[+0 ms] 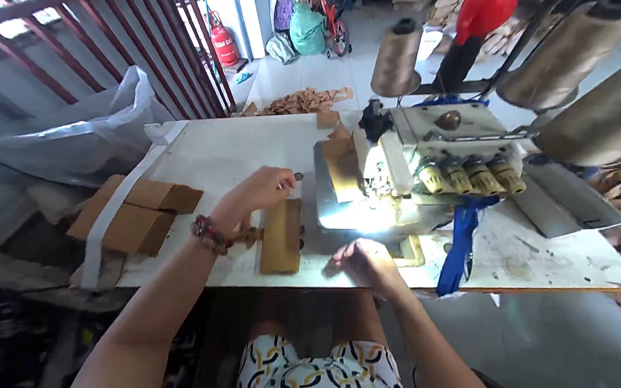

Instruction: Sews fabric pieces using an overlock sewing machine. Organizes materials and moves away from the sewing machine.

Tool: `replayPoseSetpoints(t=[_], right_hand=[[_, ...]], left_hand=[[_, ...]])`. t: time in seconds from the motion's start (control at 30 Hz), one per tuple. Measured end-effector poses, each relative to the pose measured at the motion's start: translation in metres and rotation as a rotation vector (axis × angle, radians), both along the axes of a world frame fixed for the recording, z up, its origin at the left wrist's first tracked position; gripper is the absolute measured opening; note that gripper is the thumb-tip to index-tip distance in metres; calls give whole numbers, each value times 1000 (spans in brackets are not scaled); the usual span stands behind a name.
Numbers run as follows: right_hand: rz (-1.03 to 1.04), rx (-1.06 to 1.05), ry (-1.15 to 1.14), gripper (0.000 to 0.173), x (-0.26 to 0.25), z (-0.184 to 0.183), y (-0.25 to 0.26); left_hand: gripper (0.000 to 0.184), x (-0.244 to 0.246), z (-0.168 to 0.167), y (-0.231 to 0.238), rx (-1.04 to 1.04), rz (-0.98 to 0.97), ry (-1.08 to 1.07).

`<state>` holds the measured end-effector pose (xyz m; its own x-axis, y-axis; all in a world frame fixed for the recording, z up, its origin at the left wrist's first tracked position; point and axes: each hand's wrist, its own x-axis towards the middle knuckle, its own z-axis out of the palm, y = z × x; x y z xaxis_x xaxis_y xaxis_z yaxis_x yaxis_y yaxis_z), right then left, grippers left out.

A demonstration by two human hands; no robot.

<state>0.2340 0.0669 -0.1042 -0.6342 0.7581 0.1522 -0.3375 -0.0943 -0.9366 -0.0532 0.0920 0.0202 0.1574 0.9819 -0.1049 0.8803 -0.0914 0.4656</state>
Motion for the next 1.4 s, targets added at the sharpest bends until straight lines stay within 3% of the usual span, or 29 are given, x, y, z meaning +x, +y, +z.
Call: replayPoseSetpoints(t=[0.07, 0.17, 0.37, 0.47, 0.53, 0.63, 0.67, 0.77, 0.87, 1.13, 1.27, 1.4], right_hand=[[0, 8, -22, 44, -1, 3, -1], [-25, 10, -73, 41, -2, 7, -5], [-71, 17, -155, 34, 0, 12, -10], [-88, 15, -213, 31, -5, 20, -13], [-31, 42, -231, 44, -8, 22, -14], [60, -78, -105, 83, -11, 21, -24], [52, -159, -69, 77, -11, 24, -29], [-54, -336, -46, 40, -4, 34, -37], [-103, -372, -92, 23, 8, 37, -37], [-100, -292, -87, 24, 10, 44, -16], [-40, -292, -2, 25, 8, 43, -8], [89, -221, 78, 36, 8, 38, 2]], left_hand=[[22, 17, 2, -44, -71, 79, 88], [30, 20, -33, -60, -64, 182, 127], [19, 18, -70, -60, 140, 185, 102], [20, 26, -75, -68, 393, 202, 36], [21, 48, -66, -75, 548, 157, 10], [21, 97, -51, -77, 631, -9, 35], [20, 110, -50, -76, 655, -50, 45], [23, 132, -47, -73, 655, -109, 91], [30, 144, -44, -74, 633, -113, 158], [36, 145, -39, -58, 574, -108, 171], [24, 141, -32, -60, 636, -128, 174], [36, 127, -21, -43, 456, -146, 141]])
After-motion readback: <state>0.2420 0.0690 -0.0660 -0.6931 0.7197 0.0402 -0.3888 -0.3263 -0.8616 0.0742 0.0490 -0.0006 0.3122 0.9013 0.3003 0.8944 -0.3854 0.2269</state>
